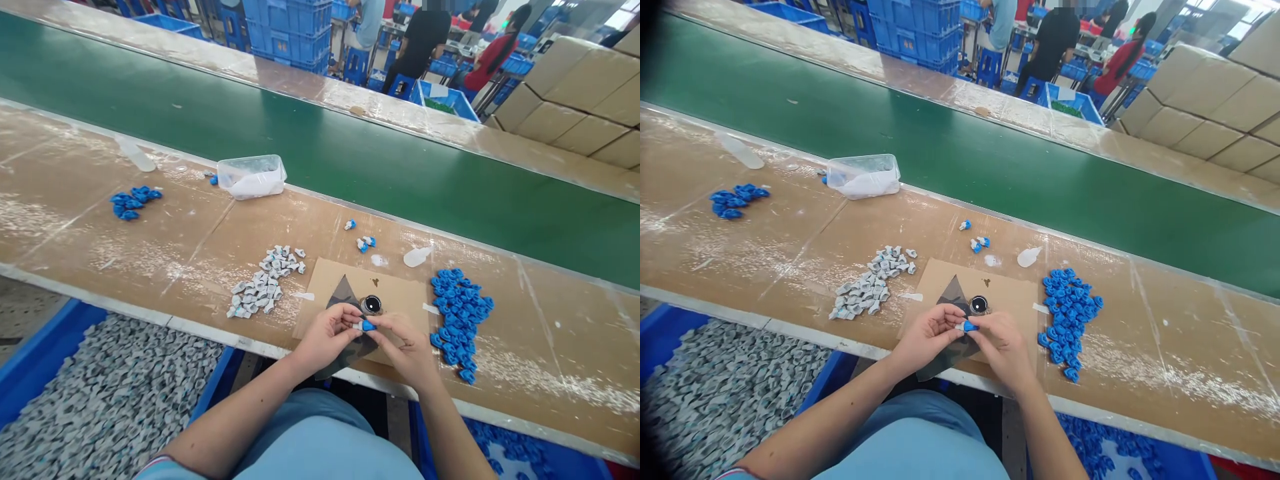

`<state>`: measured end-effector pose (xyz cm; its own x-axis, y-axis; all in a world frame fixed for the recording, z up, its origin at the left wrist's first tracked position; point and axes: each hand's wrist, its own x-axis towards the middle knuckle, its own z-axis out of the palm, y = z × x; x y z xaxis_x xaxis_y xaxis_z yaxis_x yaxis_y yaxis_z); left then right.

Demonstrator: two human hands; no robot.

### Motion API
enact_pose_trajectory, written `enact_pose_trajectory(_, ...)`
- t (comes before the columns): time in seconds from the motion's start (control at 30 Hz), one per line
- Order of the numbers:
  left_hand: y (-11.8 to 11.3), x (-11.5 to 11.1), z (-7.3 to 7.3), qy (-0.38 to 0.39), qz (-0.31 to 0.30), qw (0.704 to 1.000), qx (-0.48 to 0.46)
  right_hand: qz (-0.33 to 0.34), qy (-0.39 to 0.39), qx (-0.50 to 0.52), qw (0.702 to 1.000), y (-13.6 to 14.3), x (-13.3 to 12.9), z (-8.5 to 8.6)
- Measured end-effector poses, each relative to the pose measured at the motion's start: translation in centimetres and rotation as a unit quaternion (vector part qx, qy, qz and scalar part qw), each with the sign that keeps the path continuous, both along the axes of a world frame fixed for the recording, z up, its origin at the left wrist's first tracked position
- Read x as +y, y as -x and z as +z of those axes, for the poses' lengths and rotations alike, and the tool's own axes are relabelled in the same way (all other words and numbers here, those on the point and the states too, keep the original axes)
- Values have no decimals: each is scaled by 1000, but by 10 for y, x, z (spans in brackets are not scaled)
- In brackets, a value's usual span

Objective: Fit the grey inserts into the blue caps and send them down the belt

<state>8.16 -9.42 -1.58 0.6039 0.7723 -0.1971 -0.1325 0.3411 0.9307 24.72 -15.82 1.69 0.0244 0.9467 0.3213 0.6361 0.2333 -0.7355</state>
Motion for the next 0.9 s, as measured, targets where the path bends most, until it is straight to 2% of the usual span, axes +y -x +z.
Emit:
enact_pose_trajectory(0.17, 6, 5, 7, -90, -65, 992, 61, 41, 13, -10, 999, -7, 0, -1)
enact_pose_trajectory(0.27, 6, 6, 12, -78, -72, 993, 47, 51, 15, 2, 999, -8, 0, 1)
enact_pose_trajectory(0.43, 1, -1, 15, -54, -33, 998, 30, 17, -26, 30, 999, 1, -5, -1)
enact_pose_trajectory(0.5, -1, -4, 17, -50, -23, 998, 35, 5, -38, 24, 999, 2, -7, -3)
enact_pose_trajectory(0.6, -2, 3, 21, -39, -46, 998, 31, 6, -36, -20, 999, -9, -10, -3)
enact_pose_trajectory(0.63, -3, 11, 23, -48, -47, 997, 37, -14, -35, -47, 998, -19, -10, -3)
enact_pose_trajectory(0.7, -3, 34, 26, -93, -17, 992, 84, -106, -32, -128, 986, -43, -12, -3)
enact_pose_trajectory(0.8, -7, 85, 27, -185, 55, 954, 227, -271, 8, -283, 920, -85, -14, -5)
enact_pose_trajectory(0.9, -15, 131, 23, -236, 90, 904, 345, -327, 80, -384, 860, -110, -13, -12)
